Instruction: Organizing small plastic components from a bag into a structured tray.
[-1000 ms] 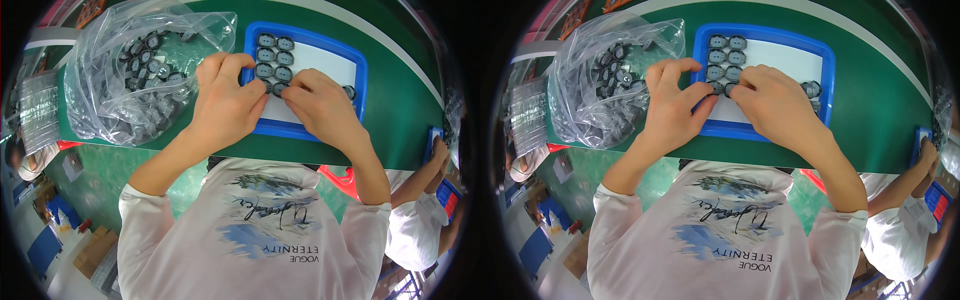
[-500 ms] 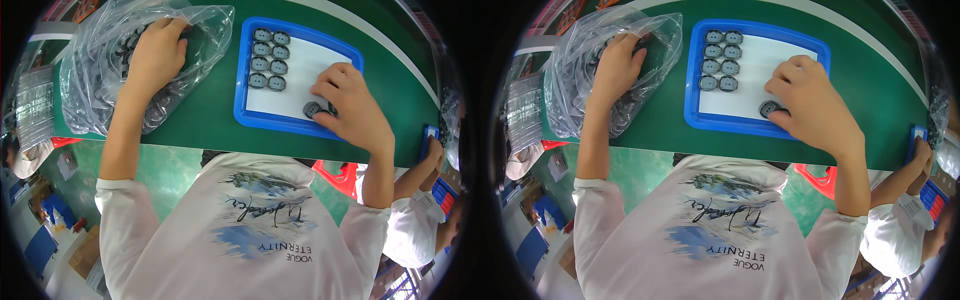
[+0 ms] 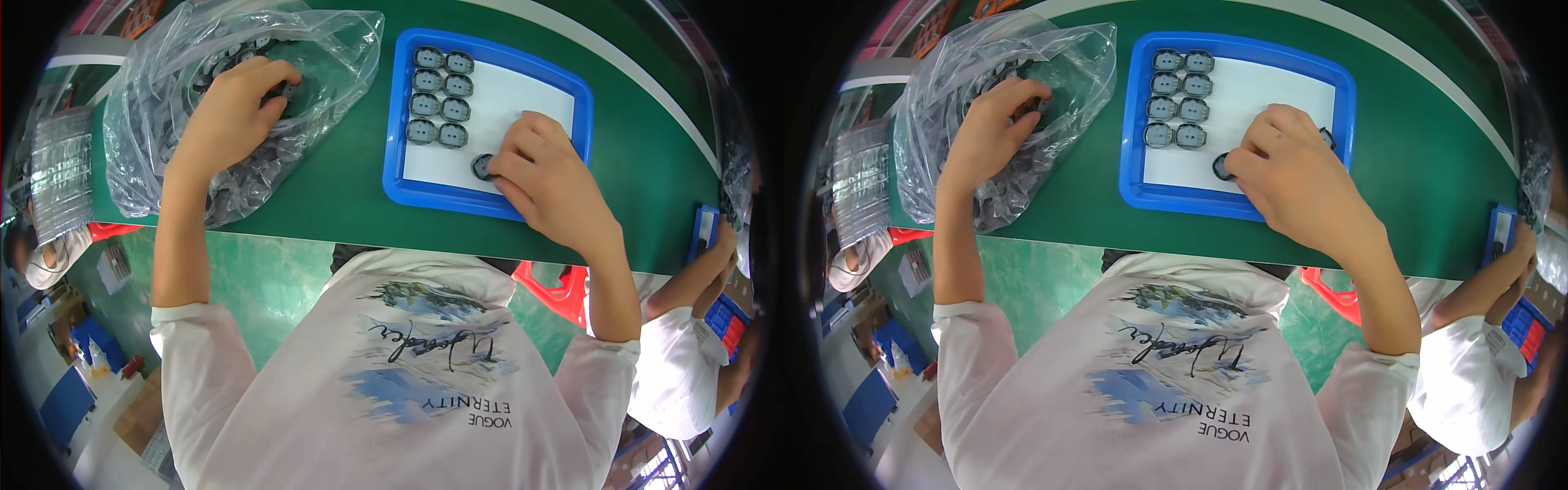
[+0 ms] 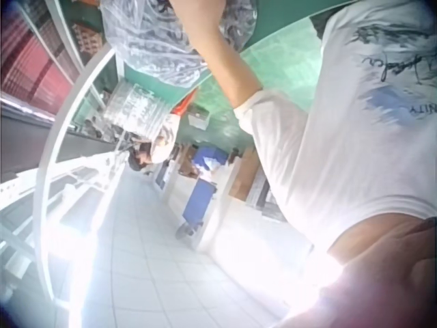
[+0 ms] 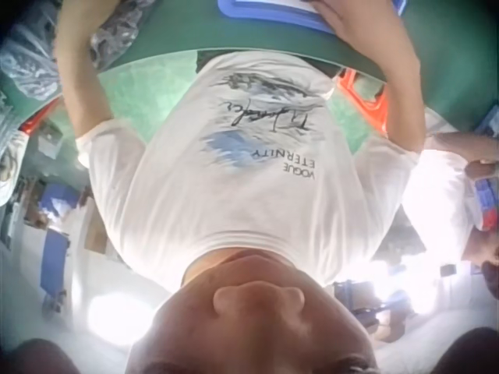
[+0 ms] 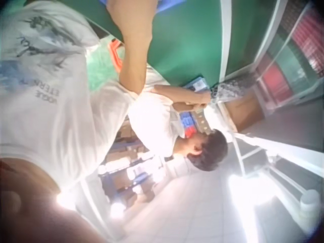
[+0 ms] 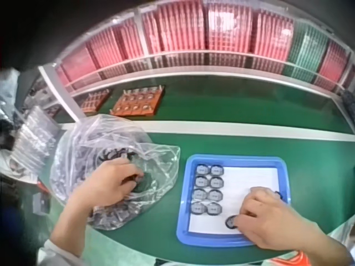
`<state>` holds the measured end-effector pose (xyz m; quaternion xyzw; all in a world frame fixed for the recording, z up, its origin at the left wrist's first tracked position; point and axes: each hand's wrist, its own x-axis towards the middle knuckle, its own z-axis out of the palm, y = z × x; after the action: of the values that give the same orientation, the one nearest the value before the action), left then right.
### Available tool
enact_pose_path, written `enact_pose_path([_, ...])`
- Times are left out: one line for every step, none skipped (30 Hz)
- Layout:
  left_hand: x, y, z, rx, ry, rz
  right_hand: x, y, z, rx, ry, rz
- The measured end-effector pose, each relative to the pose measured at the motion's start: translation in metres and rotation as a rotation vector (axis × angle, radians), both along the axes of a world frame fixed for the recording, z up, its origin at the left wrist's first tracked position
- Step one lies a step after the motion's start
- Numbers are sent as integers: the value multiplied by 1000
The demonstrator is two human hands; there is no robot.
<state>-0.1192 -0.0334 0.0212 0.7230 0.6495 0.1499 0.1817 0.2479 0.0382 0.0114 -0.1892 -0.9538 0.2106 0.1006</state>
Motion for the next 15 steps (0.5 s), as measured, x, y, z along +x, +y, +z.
enact_pose_path([0, 1, -2, 0, 2, 2, 0, 0, -2, 24, 13, 27])
enact_pose_path([-1, 3, -4, 50, 24, 13, -1, 0, -3, 24, 14, 29])
enact_pose_path([-1, 4, -6, 100, 46, 22, -3, 0, -3, 29, 25, 34])
enact_pose_path([-2, 4, -10, 99, 47, 23, -4, -1, -3, 34, 36, 39])
enact_pose_path([-4, 4, -14, 245, 79, 0, -6, -1, -2, 33, 36, 40])
enact_pose_path([-3, 5, -15, 390, 109, -26, -9, -3, -1, 4, 47, 12])
enact_pose_path([-1, 4, -14, 389, 108, -28, -10, -4, -1, -25, 57, -16])
enact_pose_path([5, 1, -11, 456, 100, -25, -10, -4, -1, -26, 56, -18])
enact_pose_path([13, -2, -7, 522, 91, -22, -10, -4, -2, -13, 63, -7])
enact_pose_path([24, -7, -3, 522, 87, -25, -10, -3, -3, 1, 69, 3])
enact_pose_path([38, -13, 1, 548, 38, -105, -10, -2, -4, 0, 66, 0])
enact_pose_path([52, -18, 5, 573, -8, -181, -10, -1, -5, -4, 67, 10])
enact_pose_path([68, -23, 3, 631, -60, -246, -11, -2, -5, -9, 69, 24])
enact_pose_path([85, -27, -4, 689, -111, -310, -12, -2, -5, -11, 69, 27])
enact_pose_path([99, -27, -11, 677, -131, -330, -13, -2, -4, 1, 58, 33])
